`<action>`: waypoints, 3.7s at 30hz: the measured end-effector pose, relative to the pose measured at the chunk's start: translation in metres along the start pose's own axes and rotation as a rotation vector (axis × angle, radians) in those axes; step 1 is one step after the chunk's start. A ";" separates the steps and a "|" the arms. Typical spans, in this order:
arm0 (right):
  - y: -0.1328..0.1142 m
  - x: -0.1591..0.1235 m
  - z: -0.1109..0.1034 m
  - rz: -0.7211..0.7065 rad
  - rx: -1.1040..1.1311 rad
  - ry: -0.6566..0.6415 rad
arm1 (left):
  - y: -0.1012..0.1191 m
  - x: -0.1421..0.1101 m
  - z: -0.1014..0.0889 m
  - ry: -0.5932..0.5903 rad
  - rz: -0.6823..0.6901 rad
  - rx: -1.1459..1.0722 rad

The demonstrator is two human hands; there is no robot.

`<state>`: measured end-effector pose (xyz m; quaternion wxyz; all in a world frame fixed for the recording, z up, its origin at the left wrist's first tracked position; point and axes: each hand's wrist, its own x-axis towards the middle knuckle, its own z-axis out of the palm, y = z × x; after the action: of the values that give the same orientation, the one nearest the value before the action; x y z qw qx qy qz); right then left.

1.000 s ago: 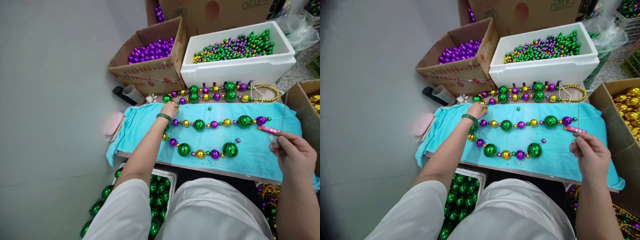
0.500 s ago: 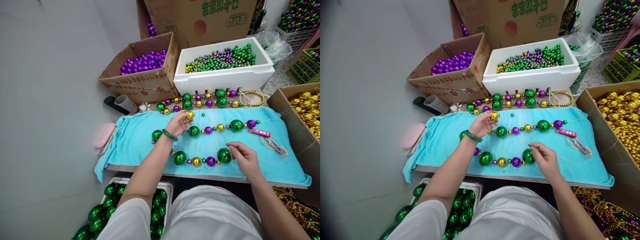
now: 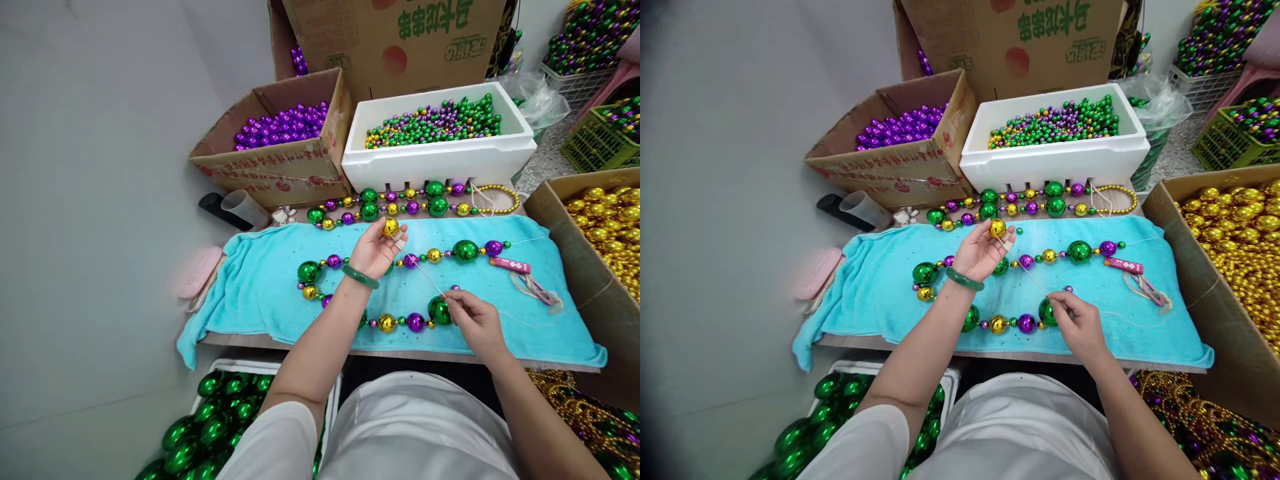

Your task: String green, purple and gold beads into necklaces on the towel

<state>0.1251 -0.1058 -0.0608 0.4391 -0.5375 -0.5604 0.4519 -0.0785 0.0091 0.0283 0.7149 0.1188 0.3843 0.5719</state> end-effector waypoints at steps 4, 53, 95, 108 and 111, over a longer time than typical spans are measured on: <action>0.000 0.000 0.000 -0.004 0.004 0.015 | 0.000 0.000 0.000 0.010 0.004 -0.005; -0.008 0.031 -0.040 0.125 0.312 0.238 | -0.002 0.105 -0.002 -0.110 0.192 1.292; -0.012 0.032 -0.059 0.090 -0.048 0.128 | -0.032 -0.008 0.076 -0.442 0.331 0.892; -0.048 0.046 -0.062 -0.102 0.256 0.064 | -0.032 -0.035 0.106 -0.476 0.572 0.850; -0.048 0.040 -0.076 -0.154 0.286 0.204 | -0.044 -0.061 0.065 -0.480 0.628 1.181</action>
<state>0.1885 -0.0640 0.0021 0.5991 -0.4681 -0.4825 0.4350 -0.0053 -0.0427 0.0704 0.3973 0.7144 0.4095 0.4050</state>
